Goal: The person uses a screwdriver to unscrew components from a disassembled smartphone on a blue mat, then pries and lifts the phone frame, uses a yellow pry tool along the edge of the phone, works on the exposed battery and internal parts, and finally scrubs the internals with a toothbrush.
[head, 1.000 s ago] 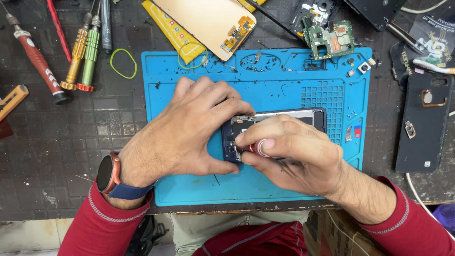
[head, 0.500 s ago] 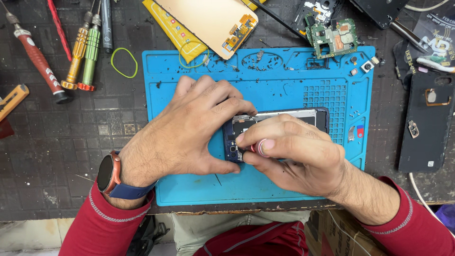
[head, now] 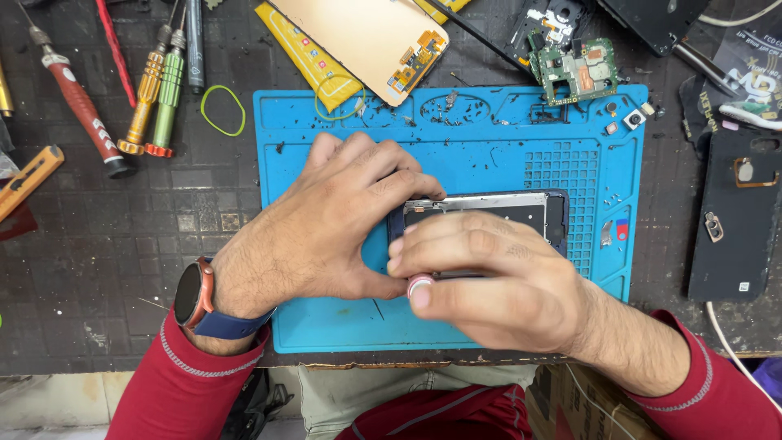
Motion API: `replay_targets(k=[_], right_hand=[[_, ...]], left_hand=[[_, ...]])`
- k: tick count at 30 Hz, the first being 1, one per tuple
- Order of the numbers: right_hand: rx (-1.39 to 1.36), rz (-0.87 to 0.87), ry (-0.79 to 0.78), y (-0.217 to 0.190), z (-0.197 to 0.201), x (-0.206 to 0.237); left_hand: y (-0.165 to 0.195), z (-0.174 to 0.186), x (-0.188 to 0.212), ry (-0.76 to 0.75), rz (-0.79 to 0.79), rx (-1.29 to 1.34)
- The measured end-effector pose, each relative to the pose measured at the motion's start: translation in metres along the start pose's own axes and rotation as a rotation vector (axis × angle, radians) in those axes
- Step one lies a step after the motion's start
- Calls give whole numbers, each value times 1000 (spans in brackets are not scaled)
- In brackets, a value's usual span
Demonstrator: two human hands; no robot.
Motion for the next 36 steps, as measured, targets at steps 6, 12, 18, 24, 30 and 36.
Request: replay_targets(k=[6,12,18,24,30,36], right_hand=[[-26,41,-62,-8,4,-12],[48,77,-45,-11,-1,-9],[34,-7,-13,-7,0,-1],[82,19,21,-8,-7,-4],[76,-145,63,-2,-6,-1],[103,-69,19,-6,-7,-3]], left_hand=[[5,11,0,7,27,57],[9,17,3,-13,42,19],[6,12,7,-33,96,-29],[3,13,11,11,39,13],[0,10,12,38,22,36],[-2,5,12,51,40,51]])
Point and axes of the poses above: each hand's wrist, its own x-axis away from the middle knuckle, its own z-axis out of the back of the hand, y = z × x, the point moved 3 cm from there along -x, towards the middle knuckle, and after that the axes turned 3 degrees about y, right-handed, at the moved point
